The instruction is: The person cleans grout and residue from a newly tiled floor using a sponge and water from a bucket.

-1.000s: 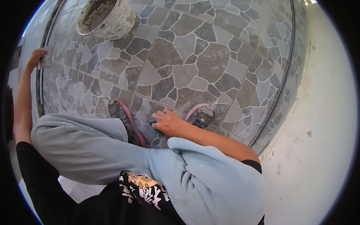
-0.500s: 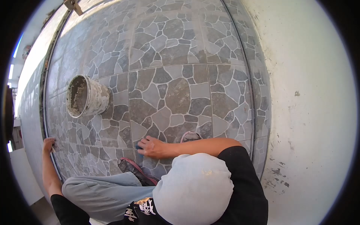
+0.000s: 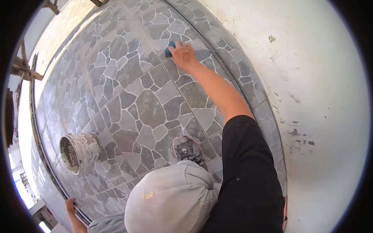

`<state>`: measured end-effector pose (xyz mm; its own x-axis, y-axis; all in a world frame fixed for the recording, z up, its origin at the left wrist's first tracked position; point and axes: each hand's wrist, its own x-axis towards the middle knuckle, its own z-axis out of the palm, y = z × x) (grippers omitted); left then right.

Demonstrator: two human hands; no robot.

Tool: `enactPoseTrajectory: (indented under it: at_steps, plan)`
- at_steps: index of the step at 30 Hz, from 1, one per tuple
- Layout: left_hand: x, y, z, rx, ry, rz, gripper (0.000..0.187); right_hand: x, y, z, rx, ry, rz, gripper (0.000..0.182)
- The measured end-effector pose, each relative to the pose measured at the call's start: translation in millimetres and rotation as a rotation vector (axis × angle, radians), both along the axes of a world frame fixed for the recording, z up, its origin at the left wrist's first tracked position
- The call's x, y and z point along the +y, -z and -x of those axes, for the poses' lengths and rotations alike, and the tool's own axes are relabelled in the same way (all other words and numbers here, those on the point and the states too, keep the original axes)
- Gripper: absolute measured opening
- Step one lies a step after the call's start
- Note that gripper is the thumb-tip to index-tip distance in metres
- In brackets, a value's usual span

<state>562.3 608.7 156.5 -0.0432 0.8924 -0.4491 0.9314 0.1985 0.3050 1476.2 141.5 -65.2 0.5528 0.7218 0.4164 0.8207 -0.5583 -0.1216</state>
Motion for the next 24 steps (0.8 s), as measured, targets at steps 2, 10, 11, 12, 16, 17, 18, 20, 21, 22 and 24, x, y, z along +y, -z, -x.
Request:
enactPoseTrajectory:
  at_steps: [2, 10, 11, 12, 16, 17, 18, 20, 21, 22, 24]
  plan:
    - [-4.1, -1.9, -3.5, 0.0, -0.041, -0.016, 0.032, -21.0, 0.5, -29.2, -0.026, 0.213, -0.015, 0.019]
    - [-1.3, -22.6, -42.6, -0.097, -0.069, 0.028, 0.028, -45.7, -27.8, 145.1, 0.35, -0.602, -0.135, 0.041]
    - [-5.4, -22.5, -41.7, -0.178, -0.11, -0.005, 0.03, -75.1, -32.2, 168.3, 0.399, -0.625, -0.029, 0.043]
    - [-4.5, -21.9, -27.7, -0.171, -0.116, -0.004, 0.03, -106.0, -33.9, 179.7, 0.454, -0.652, 0.074, 0.045]
    - [13.2, -24.8, 28.9, -0.02, 0.026, 0.103, 0.034, -152.2, -36.6, 109.7, 0.359, -0.531, 0.195, 0.039]
    - [5.3, -31.2, 17.4, 0.008, -0.015, 0.037, 0.035, -139.1, -32.1, 69.1, 0.267, -0.45, 0.144, 0.037]
    - [9.1, -37.5, 2.9, 0.008, -0.033, 0.039, 0.035, -123.3, -18.9, 19.4, 0.212, -0.338, 0.12, 0.037]
    - [-0.4, -54.8, -12.3, 0.059, 0.004, 0.055, 0.036, -83.0, -11.2, -83.1, 0.041, -0.045, 0.206, 0.037]
    - [-9.4, -63.5, -12.6, 0.072, -0.001, 0.053, 0.036, -62.2, -13.9, -108.5, -0.019, -0.042, 0.075, 0.037]
    - [-8.9, -65.6, -18.9, 0.012, -0.037, -0.001, 0.036, -52.2, -20.9, -120.4, -0.082, -0.023, -0.047, 0.038]
    - [-2.4, -70.6, -6.3, -0.063, -0.066, -0.035, 0.037, -57.5, -50.5, -92.8, 0.031, -0.071, -0.173, 0.037]
